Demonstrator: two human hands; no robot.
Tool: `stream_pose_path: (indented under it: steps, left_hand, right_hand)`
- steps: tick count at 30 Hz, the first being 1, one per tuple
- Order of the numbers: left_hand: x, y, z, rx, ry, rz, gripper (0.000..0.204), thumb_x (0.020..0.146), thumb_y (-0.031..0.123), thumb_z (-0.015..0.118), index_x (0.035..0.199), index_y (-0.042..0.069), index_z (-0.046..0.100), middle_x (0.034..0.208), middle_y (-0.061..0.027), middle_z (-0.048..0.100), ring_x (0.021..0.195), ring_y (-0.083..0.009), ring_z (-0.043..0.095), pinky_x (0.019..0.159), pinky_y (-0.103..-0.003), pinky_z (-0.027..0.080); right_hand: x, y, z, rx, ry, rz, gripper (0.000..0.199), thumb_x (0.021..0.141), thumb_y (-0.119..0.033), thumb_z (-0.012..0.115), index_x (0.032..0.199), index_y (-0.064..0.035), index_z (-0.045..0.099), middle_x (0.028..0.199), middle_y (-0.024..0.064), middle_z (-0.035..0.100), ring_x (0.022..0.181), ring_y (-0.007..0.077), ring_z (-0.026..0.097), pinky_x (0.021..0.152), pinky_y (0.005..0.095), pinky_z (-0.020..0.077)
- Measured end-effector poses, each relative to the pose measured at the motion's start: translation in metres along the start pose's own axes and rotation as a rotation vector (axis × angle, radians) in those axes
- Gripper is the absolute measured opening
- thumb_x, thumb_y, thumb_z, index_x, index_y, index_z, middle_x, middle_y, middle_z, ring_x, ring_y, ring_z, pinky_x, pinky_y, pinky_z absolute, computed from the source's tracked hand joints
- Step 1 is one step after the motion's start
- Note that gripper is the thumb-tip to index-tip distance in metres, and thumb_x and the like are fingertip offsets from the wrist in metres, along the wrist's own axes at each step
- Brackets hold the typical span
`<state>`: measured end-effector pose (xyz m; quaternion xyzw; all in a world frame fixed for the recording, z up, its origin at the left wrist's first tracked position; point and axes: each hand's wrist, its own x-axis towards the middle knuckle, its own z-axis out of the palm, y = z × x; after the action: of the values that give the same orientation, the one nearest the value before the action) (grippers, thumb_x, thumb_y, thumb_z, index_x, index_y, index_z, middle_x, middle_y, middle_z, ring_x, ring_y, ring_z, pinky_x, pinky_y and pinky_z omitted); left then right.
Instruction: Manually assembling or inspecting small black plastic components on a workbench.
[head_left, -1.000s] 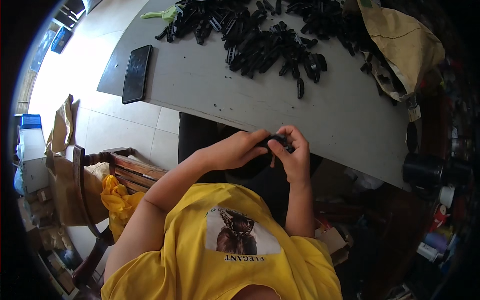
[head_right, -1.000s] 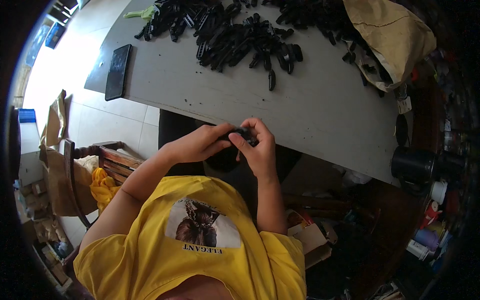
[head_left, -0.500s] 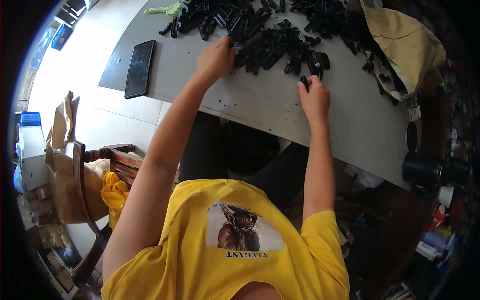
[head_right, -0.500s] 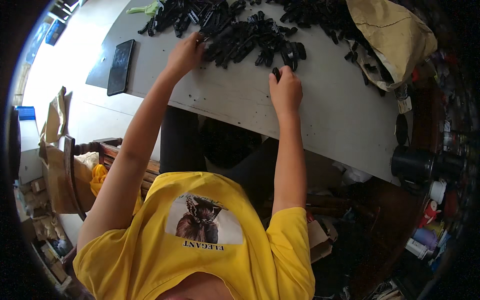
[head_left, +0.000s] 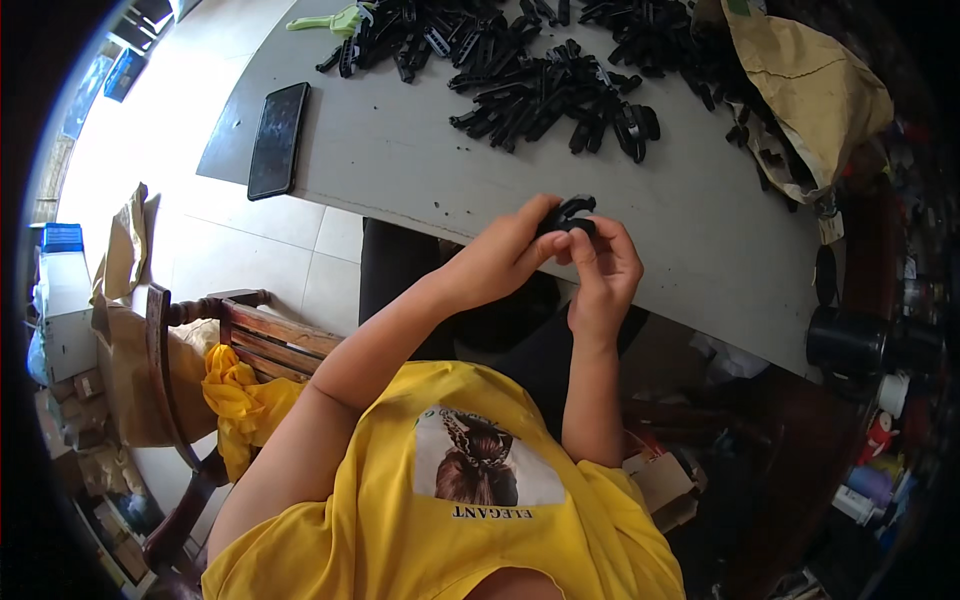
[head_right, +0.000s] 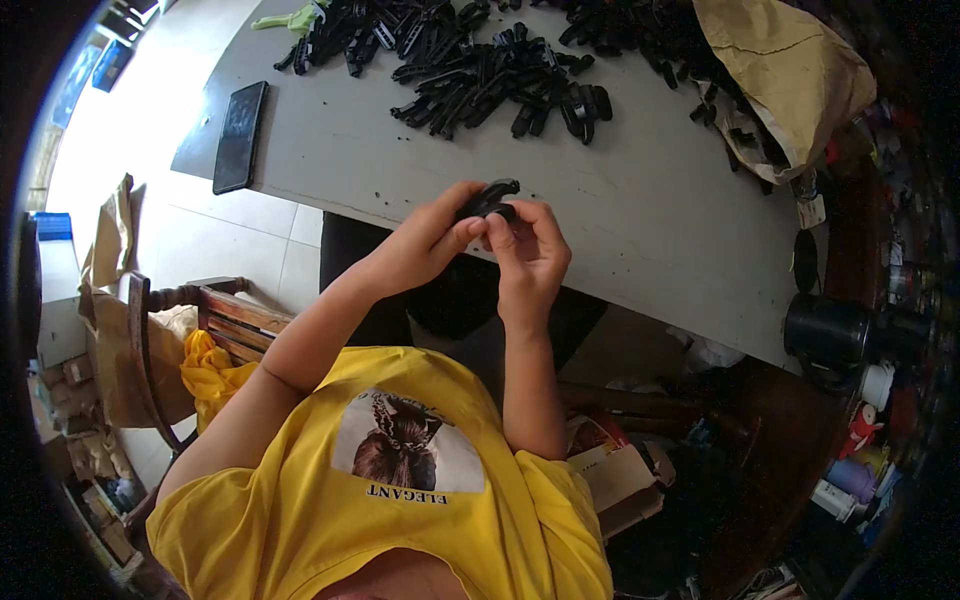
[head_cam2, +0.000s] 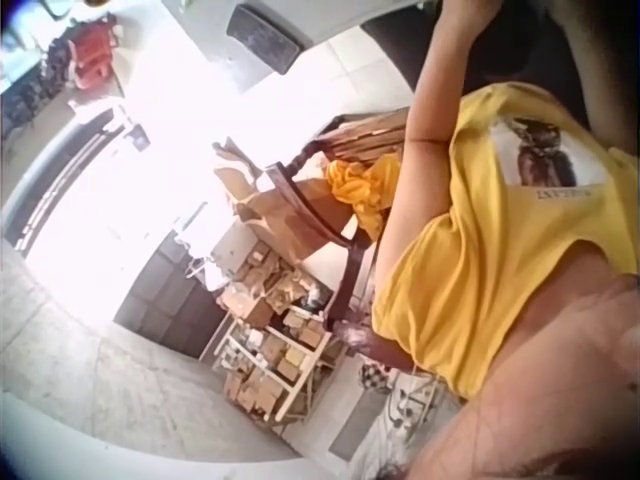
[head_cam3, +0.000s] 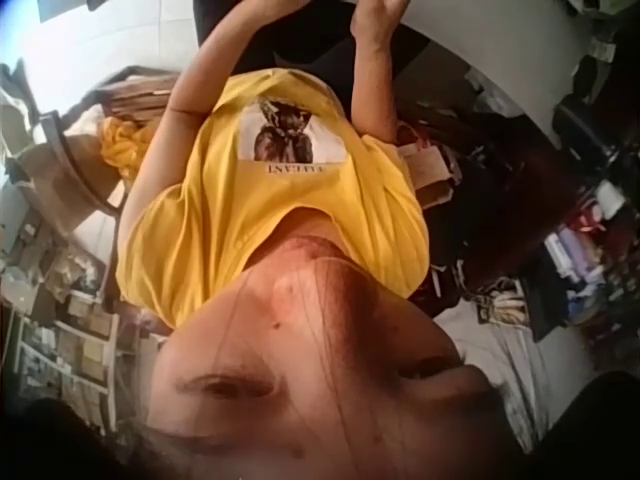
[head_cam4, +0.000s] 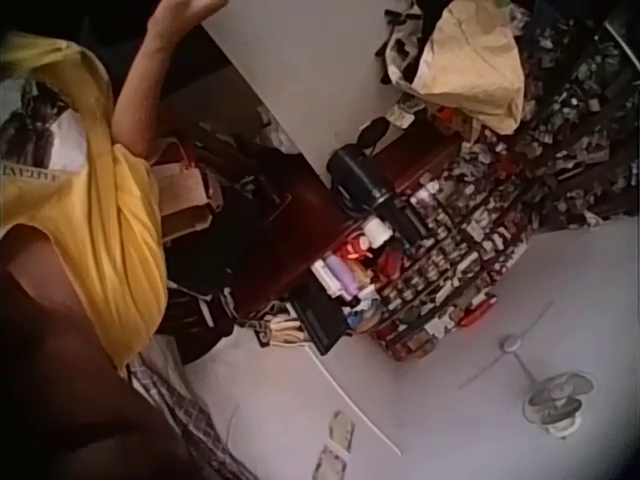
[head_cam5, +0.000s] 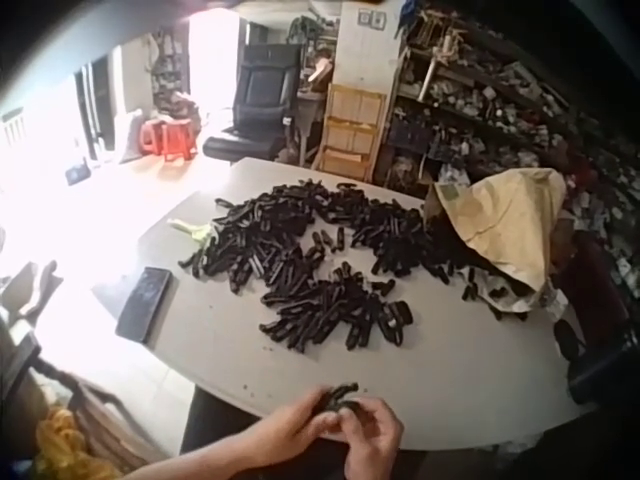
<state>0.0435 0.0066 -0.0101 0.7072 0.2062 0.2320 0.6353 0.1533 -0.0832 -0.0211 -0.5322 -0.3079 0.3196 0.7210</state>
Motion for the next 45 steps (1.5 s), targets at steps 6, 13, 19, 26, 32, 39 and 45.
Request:
stream_pose_path:
  steps: [6,13,19,26,32,39,45]
  left_hand:
    - [-0.004,0.006,-0.002,0.078,-0.161,0.028,0.032,0.091,0.016,0.049,0.117,-0.003,0.041,0.086,-0.0237,0.058,0.078,-0.0412,0.056,0.067,-0.038,0.045]
    - [-0.007,-0.001,0.006,0.113,-0.132,0.083,0.037,0.088,0.011,0.051,0.122,0.0,0.044,0.079,-0.0195,0.057,0.069,-0.0323,0.055,0.067,-0.032,0.045]
    - [0.031,-0.027,-0.035,0.53,0.264,0.133,0.016,0.083,0.018,0.059,0.094,0.006,0.058,0.086,-0.0125,0.06,0.083,-0.0333,0.057,0.071,-0.04,0.046]
    - [0.074,-0.053,-0.093,1.102,0.498,-0.04,0.018,0.081,0.021,0.061,0.093,0.008,0.059,0.096,-0.0082,0.056,0.095,-0.0278,0.054,0.076,-0.038,0.045]
    - [0.063,-0.034,-0.087,1.11,0.351,-0.033,0.014,0.079,0.016,0.061,0.088,0.007,0.056,0.087,-0.0062,0.058,0.088,-0.0295,0.056,0.074,-0.037,0.046]
    - [0.054,-0.045,-0.098,0.435,0.527,0.148,0.013,0.081,0.012,0.063,0.09,0.005,0.057,0.086,-0.005,0.063,0.081,-0.0144,0.06,0.071,-0.028,0.045]
    - [0.032,-0.021,-0.059,-0.712,0.225,0.011,0.02,0.095,0.022,0.045,0.106,0.005,0.047,0.086,-0.0067,0.057,0.08,-0.0153,0.053,0.077,-0.027,0.042]
  right_hand:
    - [-0.011,0.003,-0.007,-0.09,0.01,-0.143,0.021,0.083,-0.01,0.063,0.102,-0.005,0.056,0.126,0.0148,0.042,0.107,0.0192,0.046,0.088,0.0303,0.0407]
    - [-0.008,0.009,-0.005,0.354,-0.123,0.055,0.027,0.087,-0.011,0.058,0.111,-0.0034,0.047,0.113,0.0191,0.056,0.11,0.0249,0.051,0.097,0.0342,0.0366]
    - [0.048,0.019,-0.021,0.069,0.086,0.0,0.016,0.086,-0.005,0.055,0.102,-0.0033,0.052,0.093,0.0087,0.059,0.091,0.0163,0.056,0.082,0.0275,0.0436]
    - [0.149,0.031,-0.045,-1.347,0.271,-0.249,0.023,0.082,-0.02,0.062,0.099,-0.0043,0.06,0.087,0.0059,0.058,0.082,0.0232,0.059,0.072,0.0321,0.0474]
    - [0.146,0.042,-0.061,-1.33,0.345,-0.437,0.024,0.083,-0.018,0.061,0.101,-0.0044,0.06,0.093,0.0073,0.061,0.081,0.0226,0.06,0.067,0.0319,0.0478]
    - [0.087,0.013,-0.055,0.08,0.262,0.058,0.022,0.085,-0.001,0.049,0.106,0.0026,0.055,0.089,0.0096,0.059,0.069,0.013,0.053,0.059,0.023,0.0425]
    - [0.038,0.009,-0.022,0.375,0.121,0.187,0.018,0.087,-0.006,0.052,0.103,0.0006,0.056,0.083,0.0071,0.057,0.065,0.0124,0.051,0.057,0.0234,0.0417]
